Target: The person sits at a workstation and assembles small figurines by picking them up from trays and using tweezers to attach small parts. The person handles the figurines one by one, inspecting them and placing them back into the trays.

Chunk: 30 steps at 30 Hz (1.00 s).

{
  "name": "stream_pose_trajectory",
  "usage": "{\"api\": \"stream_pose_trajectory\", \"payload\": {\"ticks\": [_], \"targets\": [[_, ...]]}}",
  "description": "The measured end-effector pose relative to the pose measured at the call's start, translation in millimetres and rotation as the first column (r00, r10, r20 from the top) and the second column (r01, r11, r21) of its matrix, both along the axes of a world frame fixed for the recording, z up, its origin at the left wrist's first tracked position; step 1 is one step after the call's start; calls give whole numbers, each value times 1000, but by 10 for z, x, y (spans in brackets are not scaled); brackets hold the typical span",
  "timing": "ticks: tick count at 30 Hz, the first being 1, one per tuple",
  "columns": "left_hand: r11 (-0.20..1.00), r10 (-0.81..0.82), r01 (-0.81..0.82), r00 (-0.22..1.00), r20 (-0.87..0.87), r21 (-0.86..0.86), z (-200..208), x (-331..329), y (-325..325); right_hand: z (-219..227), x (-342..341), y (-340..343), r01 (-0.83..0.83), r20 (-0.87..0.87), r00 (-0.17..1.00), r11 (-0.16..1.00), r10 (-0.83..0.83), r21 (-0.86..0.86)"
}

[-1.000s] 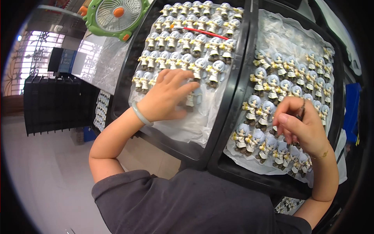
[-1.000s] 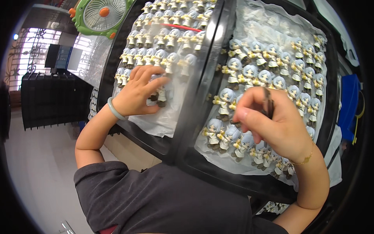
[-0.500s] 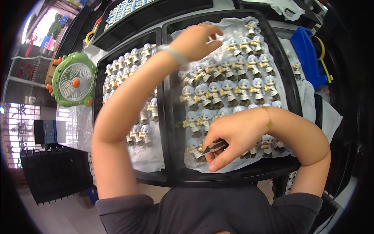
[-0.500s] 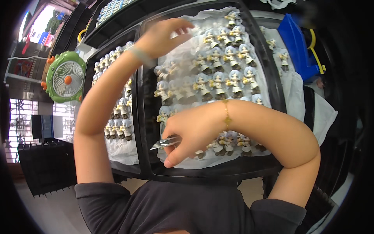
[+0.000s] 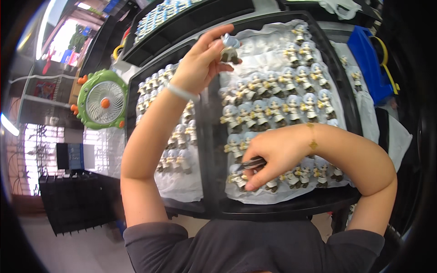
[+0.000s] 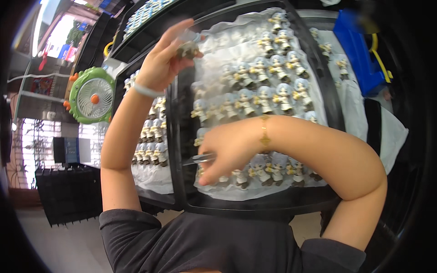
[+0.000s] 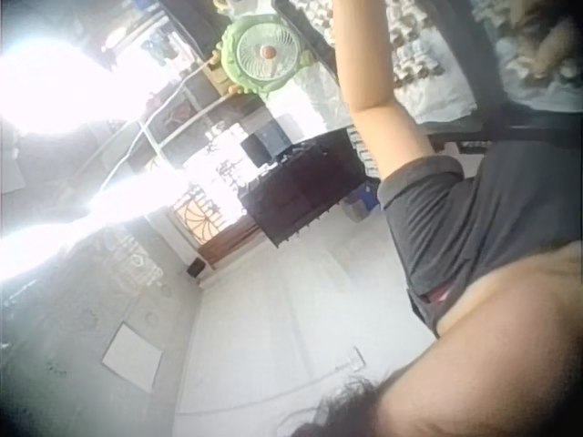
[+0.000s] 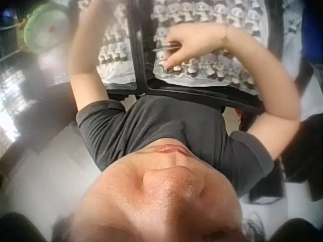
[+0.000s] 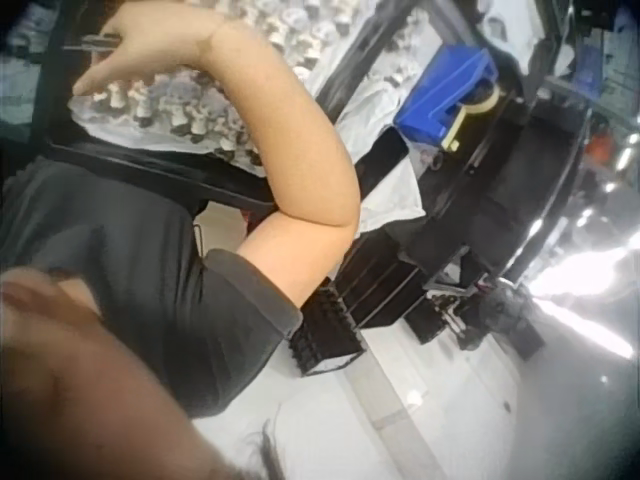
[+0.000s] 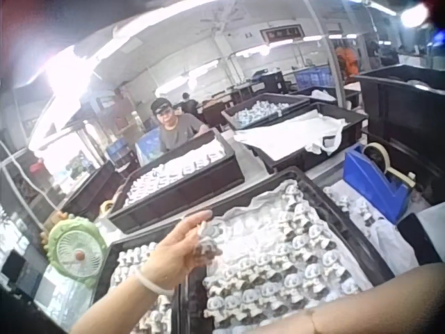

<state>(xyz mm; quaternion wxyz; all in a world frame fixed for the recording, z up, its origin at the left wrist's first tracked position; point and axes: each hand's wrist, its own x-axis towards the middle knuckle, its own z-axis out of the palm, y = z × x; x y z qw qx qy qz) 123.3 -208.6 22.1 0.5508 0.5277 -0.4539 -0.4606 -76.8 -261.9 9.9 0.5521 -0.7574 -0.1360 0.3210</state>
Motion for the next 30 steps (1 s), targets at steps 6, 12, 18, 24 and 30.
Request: {"api": "stream_pose_trajectory", "payload": {"ticks": [6,12,18,24,30], "targets": [[1000,3,-4,979,-204,-2,192,-170,1034,67,-13,20,-22,28,999,1000,22,9],[997,47,-42,996,79,-61,135,-328,1532,53,44,34,24,-32,999,999,-23,47],[987,160,-65,473,867,-147,245,-398,1608,44,57,35,65,-91,994,997,-60,51],[982,171,-135,367,915,-130,244,-466,1660,62,57,28,53,-66,996,998,-51,24],[986,159,-102,330,931,-132,299,-499,1693,61,63,-9,122,-125,986,989,-112,81]]}}
